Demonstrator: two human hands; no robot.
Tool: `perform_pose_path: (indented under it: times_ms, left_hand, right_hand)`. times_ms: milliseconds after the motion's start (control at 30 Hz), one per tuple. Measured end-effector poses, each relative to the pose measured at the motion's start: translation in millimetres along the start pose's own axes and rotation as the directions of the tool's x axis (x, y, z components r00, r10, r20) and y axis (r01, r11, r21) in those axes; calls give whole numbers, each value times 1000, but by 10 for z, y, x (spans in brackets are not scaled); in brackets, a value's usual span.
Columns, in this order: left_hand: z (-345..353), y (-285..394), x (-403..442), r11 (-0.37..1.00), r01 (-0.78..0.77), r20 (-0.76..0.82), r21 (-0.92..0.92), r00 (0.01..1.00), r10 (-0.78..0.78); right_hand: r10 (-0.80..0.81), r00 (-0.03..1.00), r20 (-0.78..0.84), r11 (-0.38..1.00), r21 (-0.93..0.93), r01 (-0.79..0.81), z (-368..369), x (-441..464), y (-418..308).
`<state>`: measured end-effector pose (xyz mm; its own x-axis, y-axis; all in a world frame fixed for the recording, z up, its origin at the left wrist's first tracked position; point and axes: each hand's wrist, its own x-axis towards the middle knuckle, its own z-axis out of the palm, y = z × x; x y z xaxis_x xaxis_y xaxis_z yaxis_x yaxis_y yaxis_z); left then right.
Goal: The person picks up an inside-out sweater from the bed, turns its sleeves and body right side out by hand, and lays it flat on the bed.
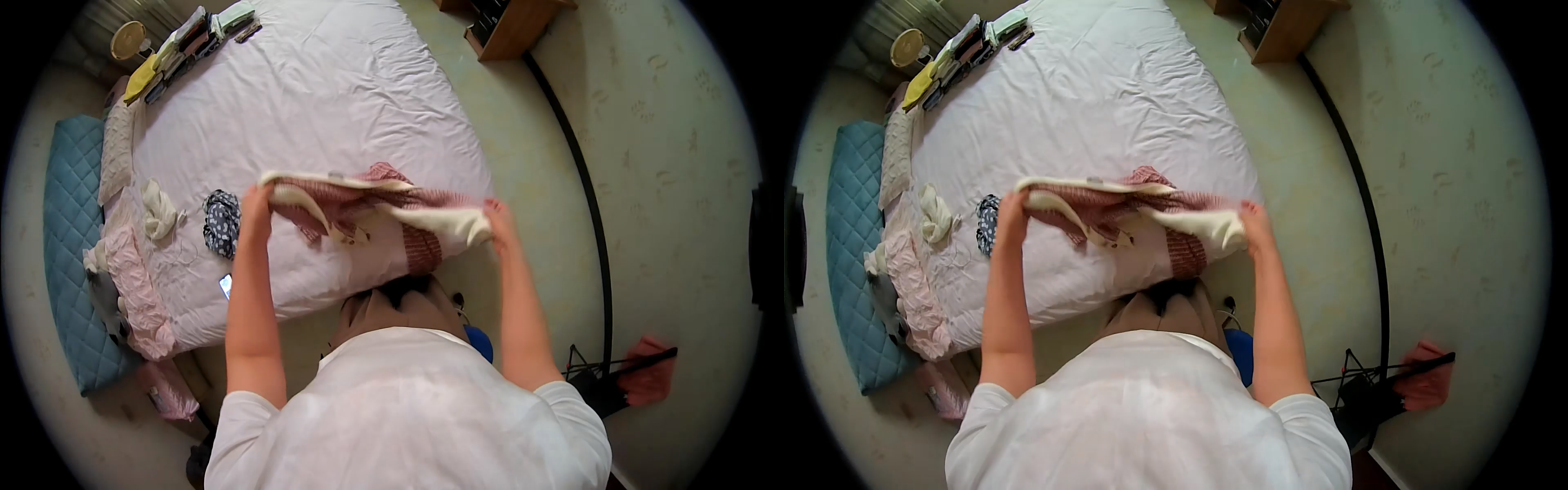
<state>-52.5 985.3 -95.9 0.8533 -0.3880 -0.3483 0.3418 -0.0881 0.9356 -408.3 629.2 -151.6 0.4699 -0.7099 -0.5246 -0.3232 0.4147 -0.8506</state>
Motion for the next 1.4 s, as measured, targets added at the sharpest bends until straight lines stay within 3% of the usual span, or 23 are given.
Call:
perform_pose_path:
  times_ms: [100, 167, 233, 300, 367, 433, 500, 667, 767, 833, 933, 967, 1033, 1067, 1133, 1200, 1267, 1400]
  left_hand:
    - [341, 585, 183, 933, -186, 108, -308, 968, 228]
    - [473, 631, 306, 889, -165, 96, -427, 969, 226]
    - [552, 394, 354, 969, -94, -92, -230, 993, 75]
    - [542, -31, 290, 992, 73, -44, -99, 996, -77]
    - [523, -473, 143, 961, 272, 21, -57, 962, -271]
    - [506, -865, -103, 935, 354, 64, -18, 934, -352]
    - [479, -1148, -353, 890, 456, 34, 17, 889, -456]
    - [431, -1564, -825, 755, 635, 41, 166, 760, -648]
    - [304, -1842, -962, 730, 657, 62, 191, 734, -677]
    - [246, -1966, -1011, 727, 658, 70, 198, 730, -680]
    - [154, -2133, -1091, 676, 705, 52, 215, 683, -729]
    - [130, -2180, -1111, 658, 716, 47, 233, 667, -743]
    - [96, -2231, -1125, 632, 730, 42, 259, 645, -763]
    - [79, -2242, -1146, 622, 740, 40, 255, 635, -772]
    - [15, -2276, -1206, 601, 757, 44, 256, 612, -789]
    - [-57, -2295, -1167, 629, 738, 61, 244, 635, -770]
    - [-88, -2281, -1114, 634, 730, 68, 255, 640, -765]
    - [-79, -2247, -954, 670, 689, 73, 277, 680, -730]
  right_hand:
    - [-215, 976, 39, 893, 413, 180, 95, 110, -636]
    - [-222, 975, 26, 867, 463, 185, 183, 154, -760]
    - [-227, 974, 13, 839, 510, 189, 258, 195, -646]
    - [-137, 991, 6, 909, 398, 123, 338, 288, -246]
    - [67, 998, 19, 991, 116, -69, 303, 322, 227]
    - [333, 943, -15, 937, -111, -332, 323, 243, 576]
    - [396, 915, 81, 913, -140, -383, 254, 228, 1127]
    - [540, 842, 19, 800, -321, -506, 260, 151, 1714]
    - [567, 824, -28, 760, -369, -535, 335, 240, 1932]
    - [539, 842, -41, 791, -319, -522, 395, 383, 2178]
    - [259, 959, -119, 877, -386, -285, 478, 766, 3048]
    - [259, 958, -126, 878, -383, -287, 533, 877, 3212]
    - [125, 862, -491, 787, -481, -387, 662, 988, 3458]
    - [130, 857, -498, 785, -477, -396, 646, 1037, 3548]
    - [255, 917, -307, 868, -346, -357, 528, 1116, 3633]
    - [221, 832, -509, 944, -102, -313, 592, 872, 2657]
    - [46, 738, -674, 994, -45, -103, 472, 783, 1933]
    - [-422, 652, -630, 888, -140, 439, 211, 819, 745]
